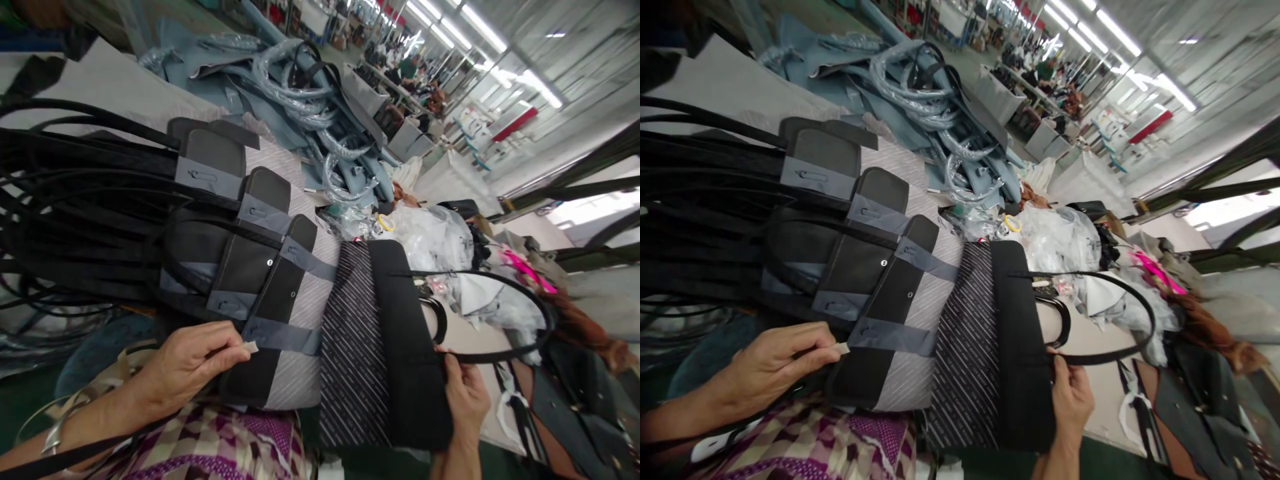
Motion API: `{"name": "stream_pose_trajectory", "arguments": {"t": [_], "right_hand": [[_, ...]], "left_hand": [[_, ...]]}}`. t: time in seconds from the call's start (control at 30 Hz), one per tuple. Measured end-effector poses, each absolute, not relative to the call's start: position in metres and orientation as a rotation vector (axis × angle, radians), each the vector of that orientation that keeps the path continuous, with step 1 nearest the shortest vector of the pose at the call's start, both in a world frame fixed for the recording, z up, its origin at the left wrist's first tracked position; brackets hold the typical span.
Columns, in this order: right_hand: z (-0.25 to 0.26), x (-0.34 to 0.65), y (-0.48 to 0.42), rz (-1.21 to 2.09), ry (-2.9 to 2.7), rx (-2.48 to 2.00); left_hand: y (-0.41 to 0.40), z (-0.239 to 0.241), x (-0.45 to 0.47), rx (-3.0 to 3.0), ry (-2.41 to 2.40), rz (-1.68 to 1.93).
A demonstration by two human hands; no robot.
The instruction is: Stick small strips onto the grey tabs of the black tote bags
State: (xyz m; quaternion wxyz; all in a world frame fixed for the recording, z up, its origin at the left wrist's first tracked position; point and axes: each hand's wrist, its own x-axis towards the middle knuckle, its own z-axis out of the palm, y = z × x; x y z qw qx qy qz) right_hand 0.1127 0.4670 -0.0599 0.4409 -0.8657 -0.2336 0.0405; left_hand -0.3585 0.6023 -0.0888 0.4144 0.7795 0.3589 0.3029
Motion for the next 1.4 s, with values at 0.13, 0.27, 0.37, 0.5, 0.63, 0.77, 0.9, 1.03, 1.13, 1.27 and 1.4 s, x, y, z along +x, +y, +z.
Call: {"name": "stream_pose_trajectory", "arguments": {"t": [0.13,0.27,0.37,0.5,0.63,0.77,0.9,1.03,1.13,1.27,1.4], "right_hand": [[-0.068,0.150,0.439,0.080,-0.434,-2.628],[-0.068,0.059,0.463,0.230,-0.772,-2.382],[-0.066,-0.045,0.500,0.557,-1.382,-1.804],[-0.066,-0.126,0.534,0.525,-1.857,-1.335],[-0.075,-0.136,0.542,0.537,-1.946,-1.252],[-0.085,-0.137,0.545,0.555,-1.950,-1.220],[-0.096,-0.150,0.549,0.551,-1.847,-1.309],[-0.128,-0.149,0.564,0.885,-1.370,-1.593],[-0.161,-0.127,0.586,1.167,-0.858,-1.710],[-0.195,-0.095,0.616,1.281,-0.673,-1.694],[-0.210,-0.086,0.632,1.315,-0.688,-1.727]], "left_hand": [[0.604,-0.079,-0.351,2.243,0.835,0.804],[0.607,-0.074,-0.343,2.481,0.783,0.812],[0.607,-0.076,-0.339,2.576,0.751,0.796],[0.604,-0.082,-0.338,2.621,0.744,0.813],[0.603,-0.086,-0.343,2.594,0.787,0.800],[0.602,-0.093,-0.347,2.454,0.791,0.733],[0.603,-0.098,-0.345,2.397,0.814,0.694],[0.603,-0.092,-0.337,2.384,0.848,0.759],[0.603,-0.090,-0.335,2.260,0.817,0.787],[0.601,-0.103,-0.345,2.032,0.990,0.728],[0.595,-0.117,-0.361,1.856,1.105,0.621]]}}
